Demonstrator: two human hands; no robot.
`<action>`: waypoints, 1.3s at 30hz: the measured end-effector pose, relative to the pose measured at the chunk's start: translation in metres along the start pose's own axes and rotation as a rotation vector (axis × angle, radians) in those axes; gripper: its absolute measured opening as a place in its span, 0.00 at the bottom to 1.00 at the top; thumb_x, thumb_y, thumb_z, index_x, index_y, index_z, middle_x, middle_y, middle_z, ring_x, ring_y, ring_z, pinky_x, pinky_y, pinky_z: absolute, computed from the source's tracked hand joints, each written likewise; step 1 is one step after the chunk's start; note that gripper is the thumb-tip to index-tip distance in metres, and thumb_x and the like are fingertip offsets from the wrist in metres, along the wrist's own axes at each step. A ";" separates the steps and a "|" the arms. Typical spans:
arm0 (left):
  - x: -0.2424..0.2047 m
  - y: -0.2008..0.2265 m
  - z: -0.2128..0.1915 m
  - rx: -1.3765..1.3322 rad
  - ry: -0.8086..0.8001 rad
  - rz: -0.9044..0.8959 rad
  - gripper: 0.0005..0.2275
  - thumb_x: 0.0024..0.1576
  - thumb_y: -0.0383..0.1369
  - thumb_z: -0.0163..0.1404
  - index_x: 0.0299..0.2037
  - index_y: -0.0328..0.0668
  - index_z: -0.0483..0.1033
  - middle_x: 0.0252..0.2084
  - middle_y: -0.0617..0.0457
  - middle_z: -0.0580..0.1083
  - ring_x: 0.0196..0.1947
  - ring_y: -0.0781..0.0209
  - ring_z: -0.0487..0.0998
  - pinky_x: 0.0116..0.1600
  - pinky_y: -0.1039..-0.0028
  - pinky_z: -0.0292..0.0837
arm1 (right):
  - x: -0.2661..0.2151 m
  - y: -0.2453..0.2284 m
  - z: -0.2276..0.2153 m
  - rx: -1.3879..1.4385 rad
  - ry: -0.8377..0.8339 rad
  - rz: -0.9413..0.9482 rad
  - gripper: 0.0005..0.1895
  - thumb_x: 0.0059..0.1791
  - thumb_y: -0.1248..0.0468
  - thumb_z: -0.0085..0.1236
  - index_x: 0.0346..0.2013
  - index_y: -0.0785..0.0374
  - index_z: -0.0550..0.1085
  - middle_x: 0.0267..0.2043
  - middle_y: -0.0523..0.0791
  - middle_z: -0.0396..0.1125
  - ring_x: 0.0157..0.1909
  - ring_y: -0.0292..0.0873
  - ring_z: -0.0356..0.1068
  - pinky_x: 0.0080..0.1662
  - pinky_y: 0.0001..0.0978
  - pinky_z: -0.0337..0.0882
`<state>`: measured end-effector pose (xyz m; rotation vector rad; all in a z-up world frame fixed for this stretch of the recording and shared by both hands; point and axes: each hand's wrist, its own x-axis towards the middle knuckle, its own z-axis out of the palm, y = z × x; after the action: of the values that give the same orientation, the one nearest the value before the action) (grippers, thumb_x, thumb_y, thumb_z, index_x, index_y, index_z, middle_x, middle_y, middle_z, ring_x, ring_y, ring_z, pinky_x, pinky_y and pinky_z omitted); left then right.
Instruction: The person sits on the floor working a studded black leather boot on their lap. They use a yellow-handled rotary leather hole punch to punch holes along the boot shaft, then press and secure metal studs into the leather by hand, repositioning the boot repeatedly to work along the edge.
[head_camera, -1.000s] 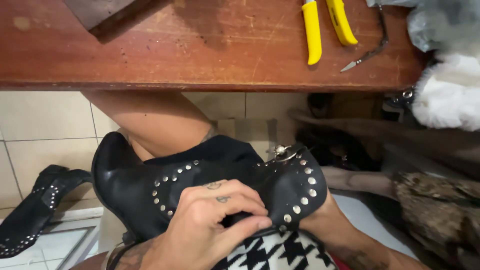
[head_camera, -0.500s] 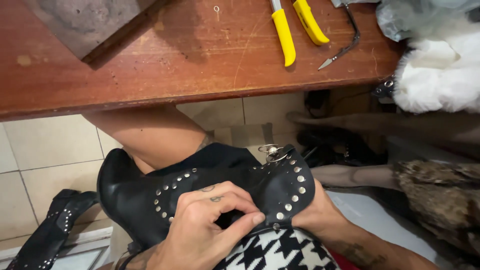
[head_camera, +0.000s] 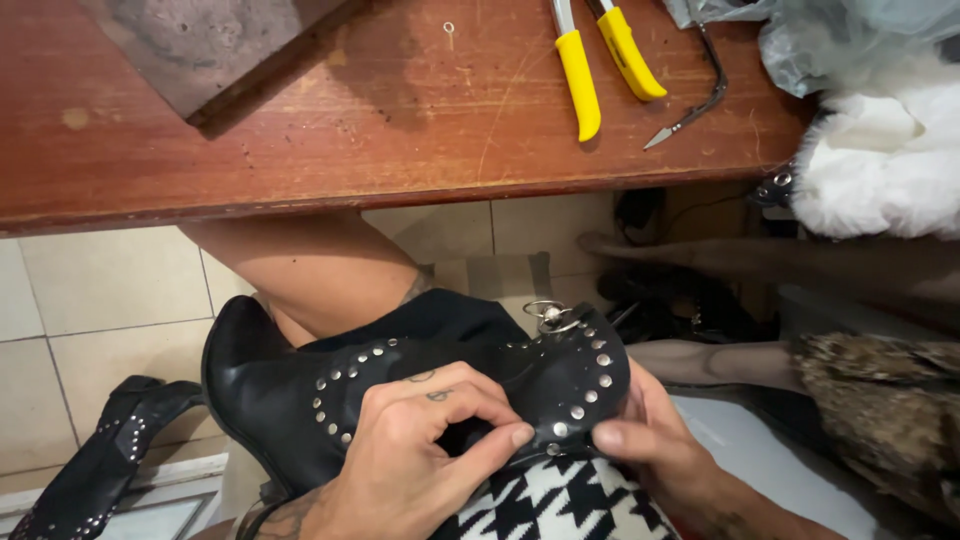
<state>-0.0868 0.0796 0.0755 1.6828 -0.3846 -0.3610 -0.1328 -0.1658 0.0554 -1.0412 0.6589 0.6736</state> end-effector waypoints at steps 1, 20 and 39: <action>0.000 0.000 0.001 -0.007 -0.007 0.002 0.04 0.52 0.26 0.63 0.32 0.37 0.80 0.34 0.52 0.80 0.34 0.59 0.84 0.40 0.75 0.80 | -0.003 -0.004 0.006 0.097 -0.028 -0.006 0.38 0.35 0.72 0.58 0.61 0.66 0.66 0.50 0.49 0.75 0.51 0.42 0.77 0.55 0.35 0.74; 0.002 -0.010 0.009 0.112 0.061 0.033 0.05 0.50 0.26 0.63 0.30 0.37 0.80 0.32 0.52 0.80 0.32 0.58 0.83 0.37 0.74 0.78 | 0.000 0.003 0.026 -0.163 0.084 -0.116 0.40 0.37 0.79 0.66 0.62 0.65 0.62 0.48 0.47 0.74 0.48 0.37 0.75 0.51 0.33 0.75; -0.001 -0.007 0.009 0.101 0.015 0.020 0.04 0.51 0.26 0.62 0.31 0.37 0.80 0.32 0.51 0.79 0.31 0.57 0.83 0.36 0.73 0.78 | -0.005 0.003 0.023 -0.224 0.083 -0.183 0.30 0.37 0.79 0.69 0.49 0.66 0.66 0.44 0.46 0.74 0.45 0.36 0.75 0.49 0.32 0.76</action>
<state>-0.0914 0.0736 0.0671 1.7783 -0.4146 -0.3183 -0.1344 -0.1443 0.0662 -1.3257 0.5603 0.5548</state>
